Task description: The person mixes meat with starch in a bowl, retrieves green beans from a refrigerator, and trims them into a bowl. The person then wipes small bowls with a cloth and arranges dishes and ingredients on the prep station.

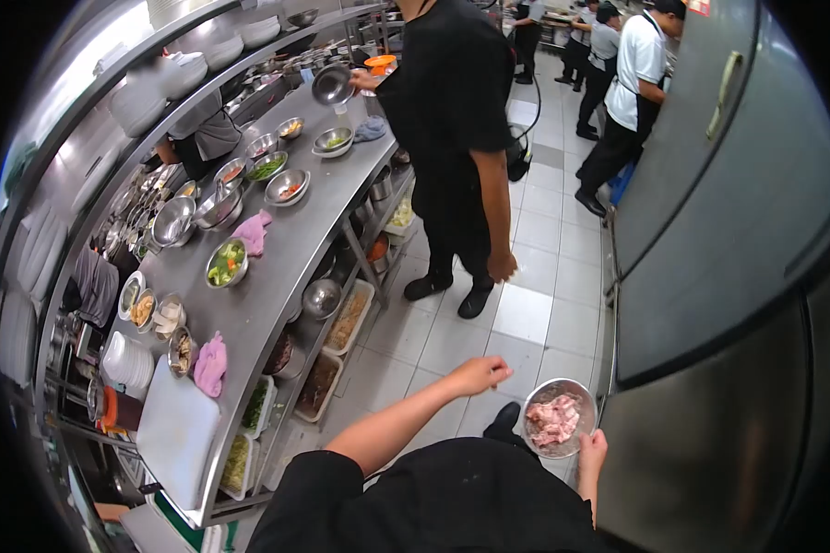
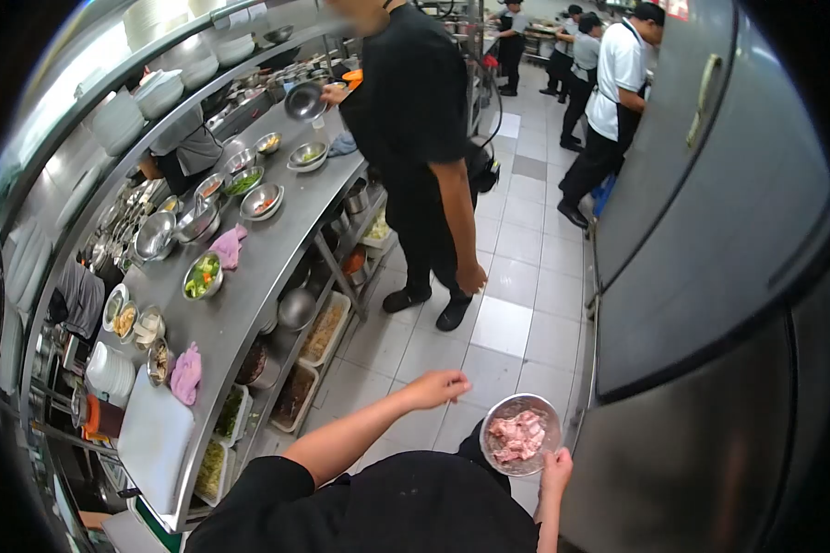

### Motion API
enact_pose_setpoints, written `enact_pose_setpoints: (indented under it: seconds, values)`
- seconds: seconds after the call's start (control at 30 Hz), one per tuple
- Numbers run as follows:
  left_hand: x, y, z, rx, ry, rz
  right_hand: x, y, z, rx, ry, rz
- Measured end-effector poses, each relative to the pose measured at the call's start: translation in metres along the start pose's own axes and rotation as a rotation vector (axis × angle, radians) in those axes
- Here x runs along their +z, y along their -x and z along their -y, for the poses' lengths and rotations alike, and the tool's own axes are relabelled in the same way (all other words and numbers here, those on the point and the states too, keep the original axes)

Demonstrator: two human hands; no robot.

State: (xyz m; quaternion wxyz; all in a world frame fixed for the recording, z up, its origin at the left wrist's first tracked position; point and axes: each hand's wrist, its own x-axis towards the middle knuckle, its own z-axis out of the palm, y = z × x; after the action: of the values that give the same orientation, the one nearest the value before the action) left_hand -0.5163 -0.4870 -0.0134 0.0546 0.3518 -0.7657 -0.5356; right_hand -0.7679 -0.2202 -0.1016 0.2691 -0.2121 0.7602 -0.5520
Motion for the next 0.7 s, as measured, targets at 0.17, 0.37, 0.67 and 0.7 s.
enact_pose_setpoints:
  seconds: [0.17,0.37,0.67,0.7]
  values:
    - [-0.031,-0.099,-0.051,-0.123,0.162,-0.035,0.057,-0.189,0.093,-0.123,0.220,0.272]
    - [-0.108,-0.206,-0.062,-0.174,0.468,-0.251,0.154,-0.371,0.201,-0.259,0.252,0.587]
    - [-0.229,-0.376,0.000,-0.279,0.483,-0.674,0.232,-0.629,0.140,0.086,0.255,0.586]
    - [-0.245,-0.394,0.002,-0.298,0.565,-0.726,0.218,-0.669,0.090,0.090,0.391,0.562]
